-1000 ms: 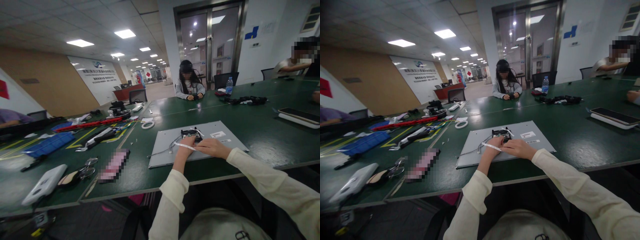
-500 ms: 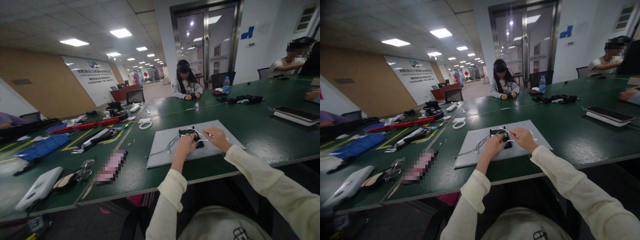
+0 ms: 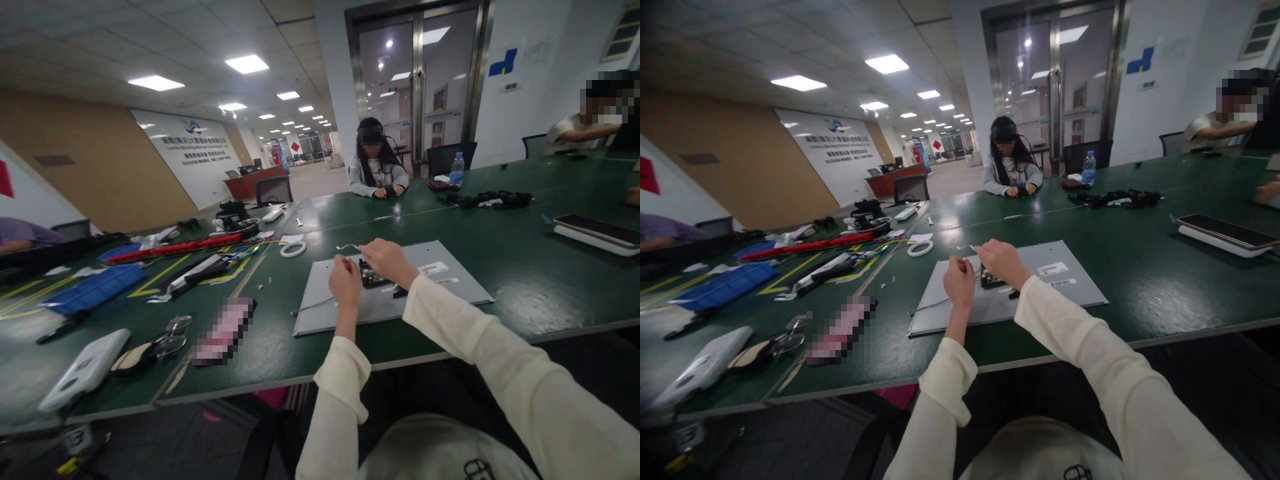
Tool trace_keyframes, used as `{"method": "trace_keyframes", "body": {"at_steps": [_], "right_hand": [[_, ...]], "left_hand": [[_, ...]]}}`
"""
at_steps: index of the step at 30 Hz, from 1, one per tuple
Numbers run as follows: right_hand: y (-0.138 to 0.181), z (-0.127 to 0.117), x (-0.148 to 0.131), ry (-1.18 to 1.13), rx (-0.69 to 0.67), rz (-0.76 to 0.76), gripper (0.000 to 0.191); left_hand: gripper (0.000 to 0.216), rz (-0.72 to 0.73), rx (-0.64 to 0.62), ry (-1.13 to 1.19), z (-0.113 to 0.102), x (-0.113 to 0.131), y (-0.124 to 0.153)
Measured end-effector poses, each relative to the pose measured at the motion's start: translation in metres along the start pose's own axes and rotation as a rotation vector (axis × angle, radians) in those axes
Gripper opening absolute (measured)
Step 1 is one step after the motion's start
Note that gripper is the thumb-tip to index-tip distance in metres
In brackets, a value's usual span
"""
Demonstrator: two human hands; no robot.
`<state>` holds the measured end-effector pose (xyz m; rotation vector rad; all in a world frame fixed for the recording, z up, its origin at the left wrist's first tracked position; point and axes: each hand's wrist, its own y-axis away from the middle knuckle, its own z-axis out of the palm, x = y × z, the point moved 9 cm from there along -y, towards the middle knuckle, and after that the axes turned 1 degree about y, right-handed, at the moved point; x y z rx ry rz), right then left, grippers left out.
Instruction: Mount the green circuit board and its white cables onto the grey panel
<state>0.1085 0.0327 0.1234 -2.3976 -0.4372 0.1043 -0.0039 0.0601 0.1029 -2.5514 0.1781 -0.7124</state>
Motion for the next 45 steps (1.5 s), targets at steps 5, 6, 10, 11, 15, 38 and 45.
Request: {"method": "trace_keyframes", "body": {"at_steps": [5,6,10,11,15,38,45], "right_hand": [[0.023,0.041,-0.059,0.027,-0.318,-0.235,0.022],[0.028,0.043,-0.065,0.025,-0.338,-0.255,0.022],[0.035,0.042,-0.07,0.025,-0.36,-0.243,0.023],[0.034,0.041,-0.069,0.027,-0.361,-0.234,0.023],[0.028,0.034,-0.059,0.037,-0.327,-0.16,0.021],[0.029,0.044,-0.064,0.08,-0.298,-0.167,0.023],[0.03,0.045,-0.062,0.044,-0.308,-0.159,0.027]], "left_hand": [[0.019,-0.267,0.11,0.163,-0.006,-0.05,-0.011],[0.02,-0.286,0.101,0.172,-0.003,-0.054,-0.012],[0.019,-0.265,0.039,0.146,0.007,-0.058,-0.013],[0.019,-0.246,0.024,0.13,0.009,-0.056,-0.014],[0.022,-0.181,-0.039,0.077,0.017,-0.051,-0.014],[0.033,0.006,-0.124,-0.046,0.03,-0.033,-0.015],[0.036,0.104,-0.273,-0.08,0.043,-0.025,-0.01]]}}
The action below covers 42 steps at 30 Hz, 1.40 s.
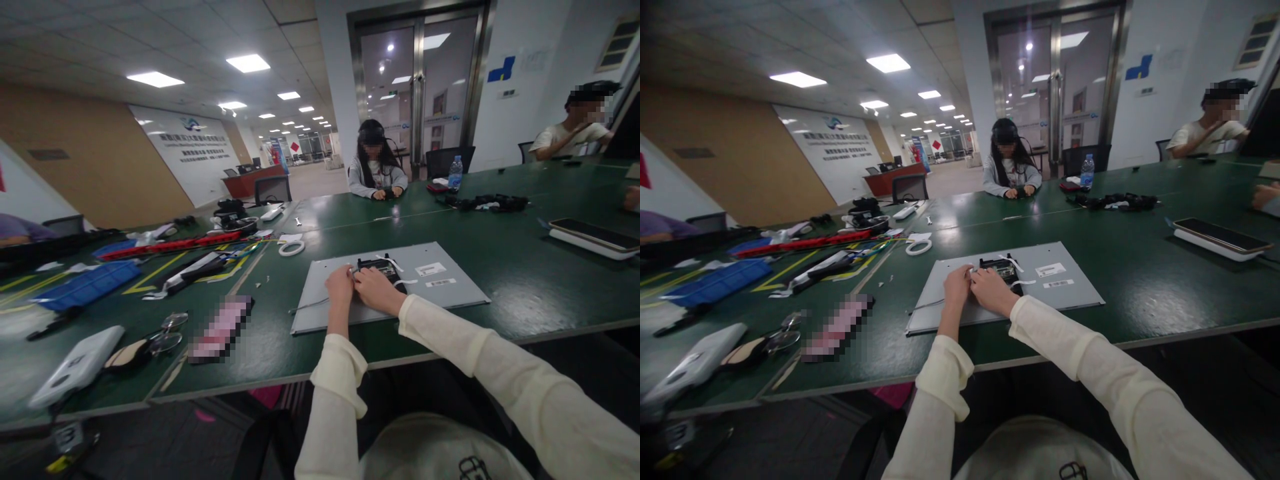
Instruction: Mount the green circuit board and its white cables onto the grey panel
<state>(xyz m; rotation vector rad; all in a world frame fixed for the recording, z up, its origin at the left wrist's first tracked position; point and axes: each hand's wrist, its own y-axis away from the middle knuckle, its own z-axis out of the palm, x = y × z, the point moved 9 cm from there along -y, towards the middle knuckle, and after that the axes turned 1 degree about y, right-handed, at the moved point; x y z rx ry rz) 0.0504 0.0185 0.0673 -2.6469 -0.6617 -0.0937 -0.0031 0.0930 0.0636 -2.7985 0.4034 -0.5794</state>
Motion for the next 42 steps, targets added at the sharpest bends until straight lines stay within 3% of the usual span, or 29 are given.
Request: {"method": "trace_keyframes", "body": {"at_steps": [5,14,22,30,33,36,42], "right_hand": [[0.001,0.004,0.003,-0.04,-0.005,0.012,0.027],[0.012,0.002,-0.001,-0.189,0.06,0.044,0.028],[0.04,0.01,-0.015,-0.315,-0.007,0.057,0.06],[0.04,-0.006,-0.009,-0.398,0.082,0.054,0.04],[0.038,-0.022,0.013,-0.403,0.176,0.091,0.038],[0.039,-0.029,0.053,-0.384,0.243,0.184,0.039],[0.067,-0.005,0.144,-0.473,0.188,0.377,0.033]], "left_hand": [[0.036,0.035,-0.094,-0.096,0.01,0.001,0.003],[0.042,0.098,-0.152,-0.198,0.019,0.001,0.008],[0.047,0.176,-0.22,-0.293,0.033,-0.002,0.006],[0.049,0.184,-0.275,-0.296,0.037,-0.002,0.007],[0.049,0.175,-0.304,-0.28,0.039,-0.003,0.006],[0.049,0.181,-0.303,-0.258,0.041,-0.003,0.005],[0.048,0.19,-0.217,-0.238,0.037,-0.002,0.005]]}}
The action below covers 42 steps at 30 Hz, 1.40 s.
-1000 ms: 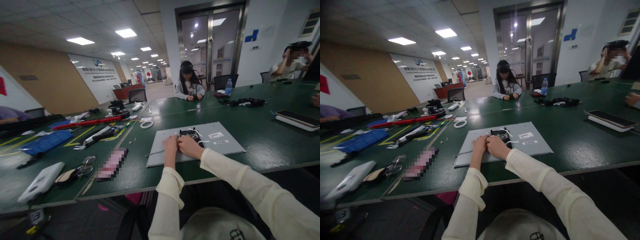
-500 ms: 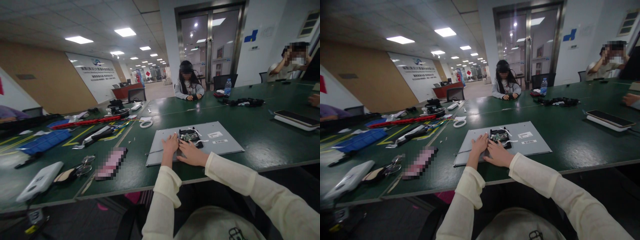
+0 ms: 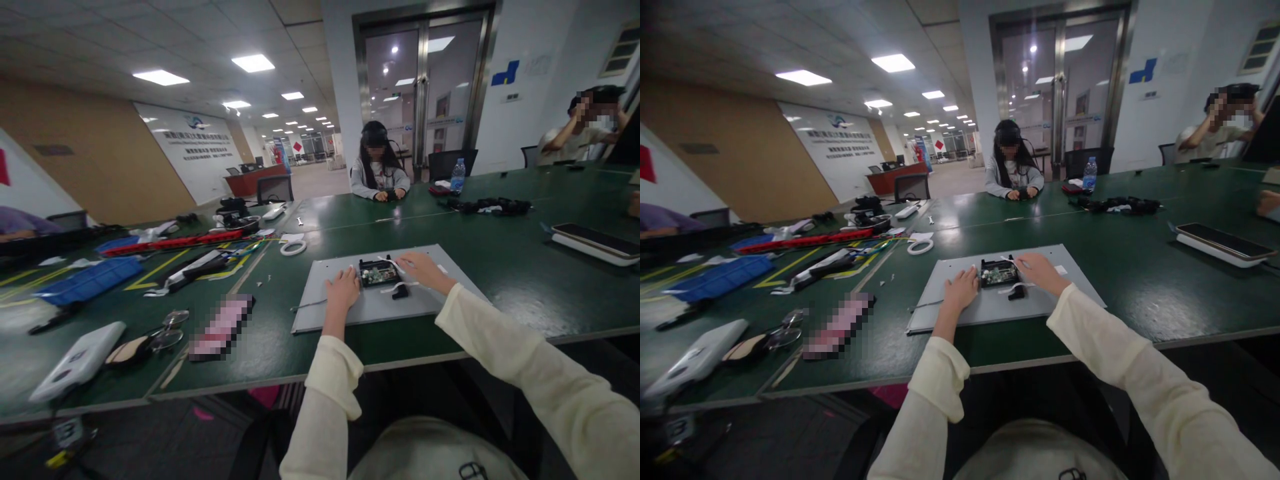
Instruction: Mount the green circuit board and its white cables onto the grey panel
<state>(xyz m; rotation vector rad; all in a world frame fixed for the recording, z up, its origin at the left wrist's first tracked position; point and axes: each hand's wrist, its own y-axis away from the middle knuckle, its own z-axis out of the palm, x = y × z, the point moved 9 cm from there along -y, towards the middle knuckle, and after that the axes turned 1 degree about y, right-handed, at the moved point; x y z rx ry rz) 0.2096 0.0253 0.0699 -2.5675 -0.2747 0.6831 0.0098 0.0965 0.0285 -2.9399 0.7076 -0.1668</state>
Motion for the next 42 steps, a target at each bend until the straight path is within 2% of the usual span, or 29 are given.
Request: {"method": "trace_keyframes", "body": {"at_steps": [3,5,10,14,17,19,21,24,27,30,33,37,42], "right_hand": [[0.011,-0.001,0.035,-0.06,-0.063,0.107,0.032],[0.017,0.005,0.044,-0.057,-0.13,0.14,0.036],[0.02,0.02,0.036,-0.019,-0.203,0.101,0.049],[0.018,0.026,0.028,-0.004,-0.205,0.054,0.044],[0.019,0.019,0.024,0.018,-0.139,0.054,0.04],[0.022,0.009,0.011,0.037,-0.067,-0.009,0.04],[0.029,0.005,-0.016,0.058,-0.078,-0.15,0.051],[0.046,0.016,-0.062,0.098,-0.248,-0.363,0.07],[0.06,0.026,-0.091,0.126,-0.35,-0.457,0.072],[0.061,0.034,-0.09,0.151,-0.35,-0.392,0.067],[0.058,0.039,-0.075,0.19,-0.331,-0.28,0.063],[0.053,0.042,-0.059,0.227,-0.308,-0.208,0.063],[0.038,0.039,-0.027,0.284,-0.213,-0.063,0.062]], "left_hand": [[0.047,0.008,0.05,-0.004,-0.005,0.003,0.002],[0.046,0.006,0.073,-0.001,-0.009,0.004,0.004],[0.045,-0.006,0.112,-0.003,-0.02,0.009,0.007],[0.039,-0.027,0.133,-0.018,-0.028,0.011,0.008],[0.035,-0.042,0.164,-0.024,-0.035,0.012,0.009],[0.033,-0.059,0.212,-0.029,-0.042,0.011,0.011],[0.032,-0.095,0.269,-0.031,-0.051,0.008,0.014],[0.033,-0.145,0.327,-0.023,-0.059,0.003,0.017],[0.029,-0.161,0.353,-0.022,-0.062,0.002,0.019],[0.026,-0.161,0.364,-0.03,-0.062,0.002,0.019],[0.025,-0.158,0.36,-0.035,-0.062,0.003,0.018],[0.027,-0.142,0.337,-0.034,-0.06,0.004,0.017],[0.029,-0.083,0.272,-0.065,-0.054,0.011,0.016]]}}
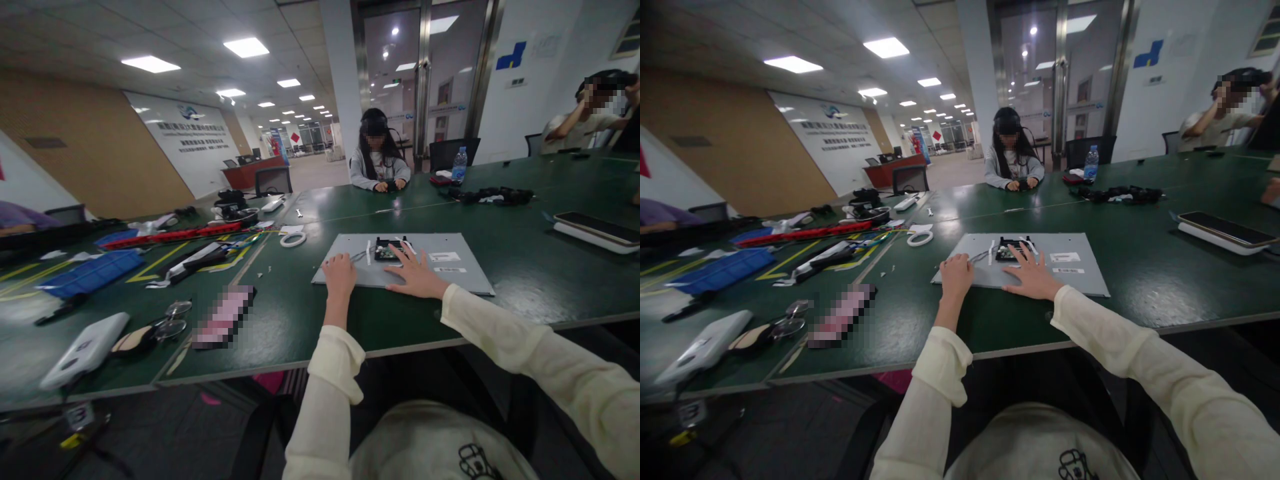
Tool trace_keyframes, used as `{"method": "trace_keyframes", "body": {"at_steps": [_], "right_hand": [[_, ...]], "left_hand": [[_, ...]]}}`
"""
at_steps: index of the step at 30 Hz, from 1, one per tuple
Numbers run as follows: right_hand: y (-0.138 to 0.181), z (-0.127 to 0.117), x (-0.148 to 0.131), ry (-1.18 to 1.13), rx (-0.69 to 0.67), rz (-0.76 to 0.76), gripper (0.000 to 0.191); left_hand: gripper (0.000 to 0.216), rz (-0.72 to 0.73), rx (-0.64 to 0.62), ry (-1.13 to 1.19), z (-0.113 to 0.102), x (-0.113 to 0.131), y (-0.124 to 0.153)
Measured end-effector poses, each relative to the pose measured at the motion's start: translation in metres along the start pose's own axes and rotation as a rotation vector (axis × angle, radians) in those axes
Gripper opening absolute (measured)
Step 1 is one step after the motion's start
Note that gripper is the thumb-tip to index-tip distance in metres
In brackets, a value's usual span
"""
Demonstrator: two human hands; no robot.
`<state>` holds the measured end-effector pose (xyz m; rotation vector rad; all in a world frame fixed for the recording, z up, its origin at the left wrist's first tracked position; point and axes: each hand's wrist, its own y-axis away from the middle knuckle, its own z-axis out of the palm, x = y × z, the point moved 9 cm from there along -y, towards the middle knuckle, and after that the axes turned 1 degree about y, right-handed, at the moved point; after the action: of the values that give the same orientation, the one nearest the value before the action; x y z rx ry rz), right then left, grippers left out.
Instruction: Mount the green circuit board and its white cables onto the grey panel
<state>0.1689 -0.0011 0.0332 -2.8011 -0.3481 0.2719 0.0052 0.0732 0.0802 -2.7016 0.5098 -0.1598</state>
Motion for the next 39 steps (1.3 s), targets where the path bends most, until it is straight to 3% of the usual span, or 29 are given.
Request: {"method": "trace_keyframes", "body": {"at_steps": [8,12,20,32,39], "right_hand": [[-0.009,0.009,0.079,0.097,-0.004,0.393,0.064],[-0.003,0.008,0.115,0.134,-0.001,0.593,0.062],[0.016,0.006,0.184,0.125,0.029,0.901,0.066],[0.058,0.001,0.257,0.088,0.086,1.091,0.074],[0.079,-0.008,0.27,0.092,0.159,1.153,0.071]], "left_hand": [[0.032,0.095,-0.05,-0.002,0.01,0.008,0.001],[0.033,0.134,-0.124,-0.007,0.017,0.012,0.002],[0.031,0.185,-0.141,0.013,0.021,0.014,0.003],[0.031,0.197,-0.158,0.054,0.023,0.014,0.004],[0.03,0.178,-0.165,0.017,0.022,0.014,0.004]]}}
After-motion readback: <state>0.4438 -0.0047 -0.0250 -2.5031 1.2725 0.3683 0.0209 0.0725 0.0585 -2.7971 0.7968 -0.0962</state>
